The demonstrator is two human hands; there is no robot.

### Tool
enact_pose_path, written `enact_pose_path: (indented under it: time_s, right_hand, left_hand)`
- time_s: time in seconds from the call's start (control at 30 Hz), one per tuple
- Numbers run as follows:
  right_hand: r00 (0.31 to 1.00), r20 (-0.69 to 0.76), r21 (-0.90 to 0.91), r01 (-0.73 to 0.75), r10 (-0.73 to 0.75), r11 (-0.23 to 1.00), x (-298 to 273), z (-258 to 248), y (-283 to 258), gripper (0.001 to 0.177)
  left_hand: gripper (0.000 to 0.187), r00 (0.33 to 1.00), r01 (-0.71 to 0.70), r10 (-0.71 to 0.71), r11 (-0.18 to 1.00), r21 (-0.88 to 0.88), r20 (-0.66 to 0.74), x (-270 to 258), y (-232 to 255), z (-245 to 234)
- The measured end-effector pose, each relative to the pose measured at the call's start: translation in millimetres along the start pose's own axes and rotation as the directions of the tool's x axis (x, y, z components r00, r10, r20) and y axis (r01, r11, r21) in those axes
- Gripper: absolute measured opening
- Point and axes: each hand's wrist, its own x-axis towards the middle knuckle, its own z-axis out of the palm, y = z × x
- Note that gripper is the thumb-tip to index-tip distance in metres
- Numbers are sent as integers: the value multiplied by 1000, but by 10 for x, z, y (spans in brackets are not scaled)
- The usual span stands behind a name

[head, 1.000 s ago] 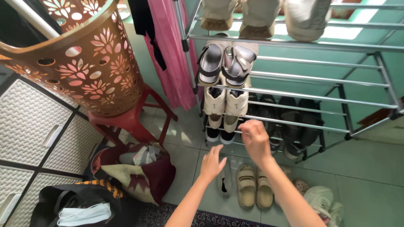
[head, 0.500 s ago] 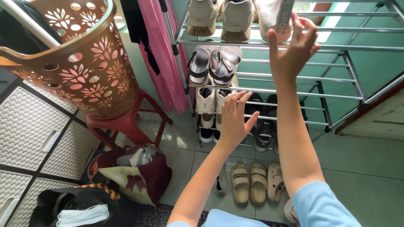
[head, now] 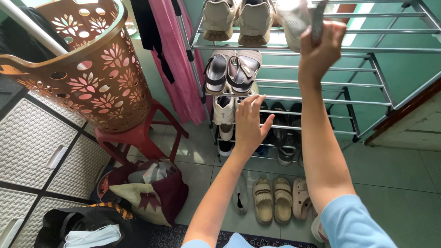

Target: The person removes various shoes from a metal shoe rack and places them on the floor. They then pick up the shoes from the floor and place them back onto the rack in a different arrangement.

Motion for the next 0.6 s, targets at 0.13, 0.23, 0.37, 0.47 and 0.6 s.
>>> enact_pose_path:
  time_s: [0.13,0.23,0.37,0.47,0.6]
  right_hand:
    - [993,-74,-14,88,-89,996,-265,-434,-196,20]
    - [997,-76,63,36,-31,997,-752,-895,-497,22]
    - [994,-98,-49,-58,53,997,-1488,-1391,-710,23]
    - [983,-8,125,-178,181,976,-2084,-1712,-745,25]
    - [932,253,136,-298,258,945,-2781,-1969,-688,29]
  left_hand:
    - [60,999,-7,6,1000,-15,-36,59,22,-15]
    - [59,999,-1,-1,999,-50,-46,64,90,-46]
    - [59,998,-46,41,990,-137,-38,-92,154,-110]
    - [62,996,20,-2,979,-201,90,-413,89,-117]
    - [61,961,144,-119,986,-85,248,-1157,-333,32]
